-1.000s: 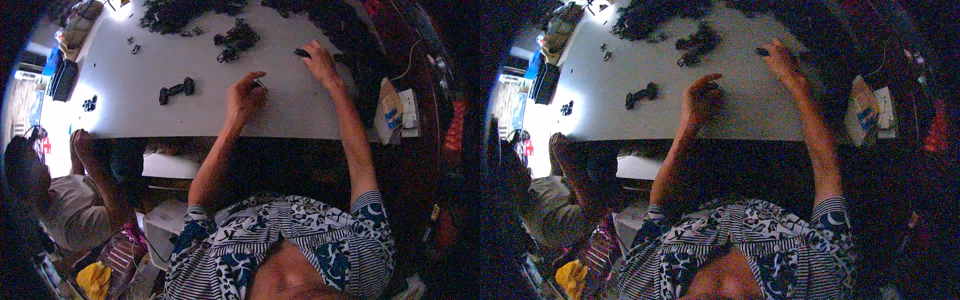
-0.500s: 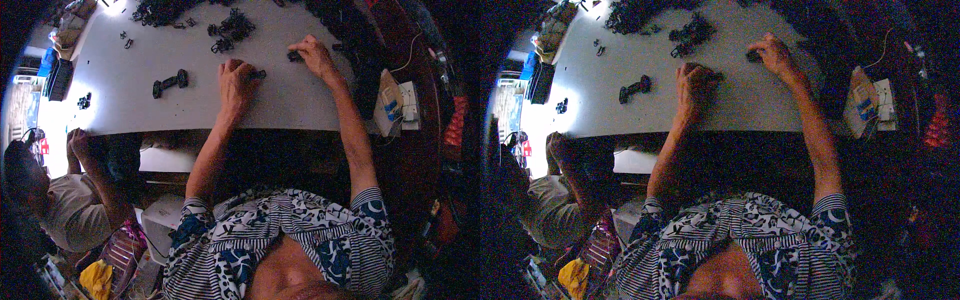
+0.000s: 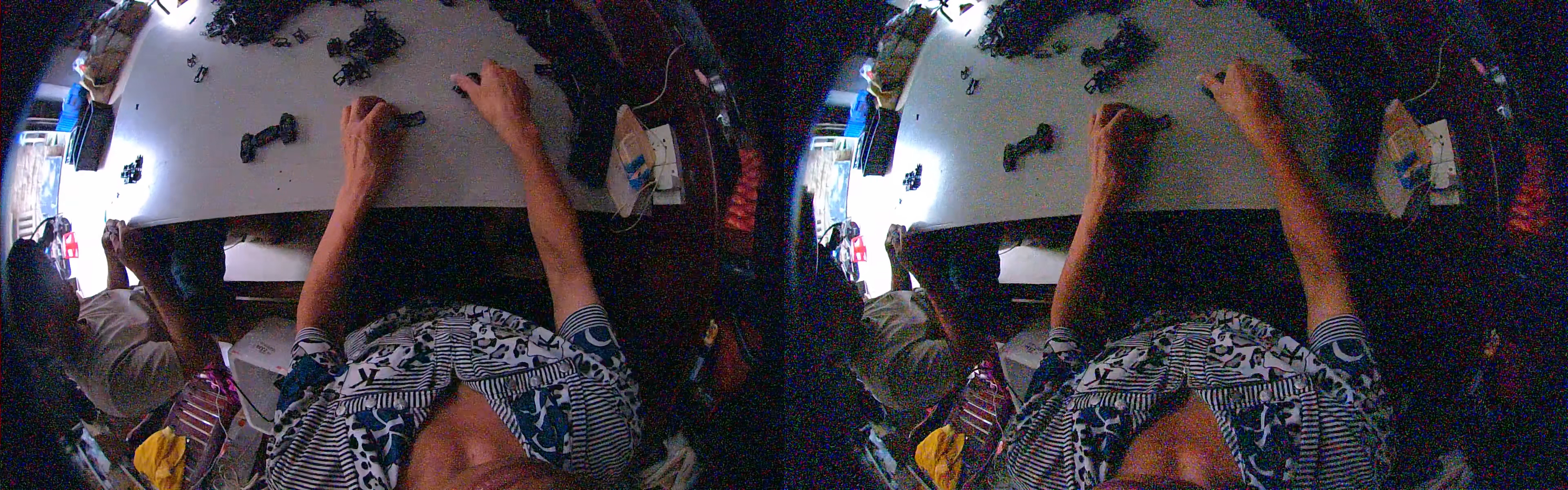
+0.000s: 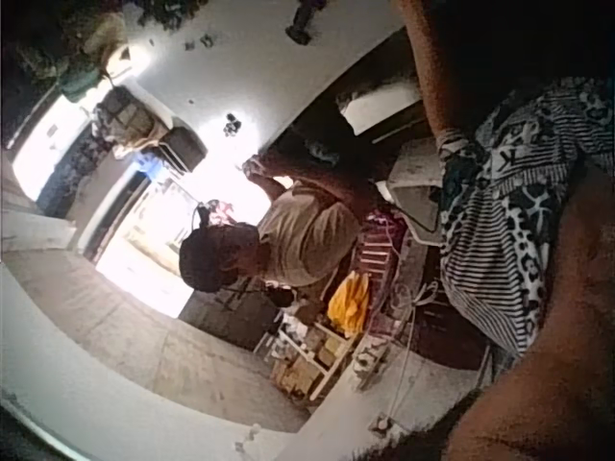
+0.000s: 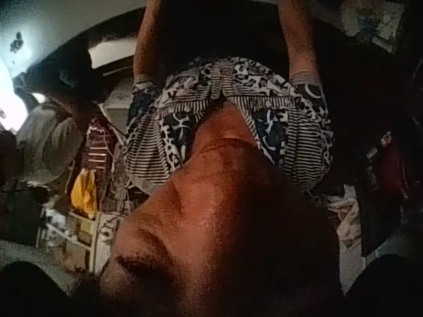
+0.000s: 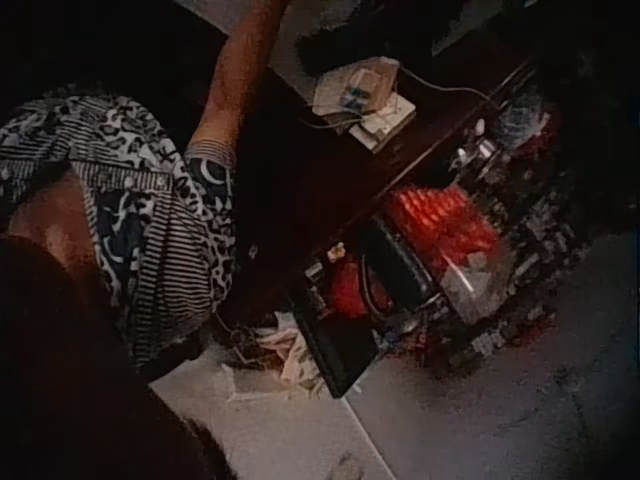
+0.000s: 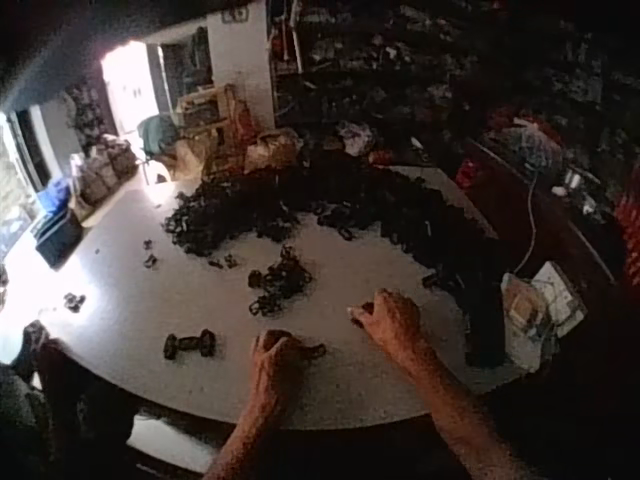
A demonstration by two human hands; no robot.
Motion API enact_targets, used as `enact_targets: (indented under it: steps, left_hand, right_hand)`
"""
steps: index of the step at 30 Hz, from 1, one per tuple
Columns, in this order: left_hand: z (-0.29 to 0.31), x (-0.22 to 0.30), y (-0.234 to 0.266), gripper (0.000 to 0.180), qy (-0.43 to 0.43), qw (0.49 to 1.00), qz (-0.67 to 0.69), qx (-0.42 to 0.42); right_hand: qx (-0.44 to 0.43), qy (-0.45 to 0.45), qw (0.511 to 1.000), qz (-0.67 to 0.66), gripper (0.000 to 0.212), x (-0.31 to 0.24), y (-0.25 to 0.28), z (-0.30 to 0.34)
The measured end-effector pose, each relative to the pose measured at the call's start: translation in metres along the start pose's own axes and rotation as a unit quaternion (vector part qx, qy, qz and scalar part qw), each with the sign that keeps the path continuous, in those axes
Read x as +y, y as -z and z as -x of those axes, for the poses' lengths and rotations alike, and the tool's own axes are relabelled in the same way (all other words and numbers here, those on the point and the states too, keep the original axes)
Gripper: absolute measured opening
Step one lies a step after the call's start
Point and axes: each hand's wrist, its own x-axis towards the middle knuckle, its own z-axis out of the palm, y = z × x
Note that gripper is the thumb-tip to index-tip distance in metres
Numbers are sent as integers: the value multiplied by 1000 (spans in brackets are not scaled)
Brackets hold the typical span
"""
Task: The person assembles small plastic parts by hand, fitting pieces together and placing the assembled units on the table.
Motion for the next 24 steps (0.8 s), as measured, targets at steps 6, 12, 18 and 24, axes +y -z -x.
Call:
enact_targets:
  steps: [6, 12, 18, 24]
  left_hand:
    - [0, -5, -4, 28, 11, 998, 63, 25]
    - [1, -3, -5, 24, 4, 998, 20, 54]
    - [1, -13, -8, 20, -18, 997, 35, 62]
    - [0, -7, -9, 22, 5, 998, 41, 56]
  right_hand:
    - [7, 42, 999, -25, 44, -4, -9, -2]
    - [73, 145, 986, -42, 33, 0, -22, 7]
    - [-24, 358, 909, -212, 27, -27, -9, 15]
    - [70, 416, 892, -163, 26, -26, -31, 19]
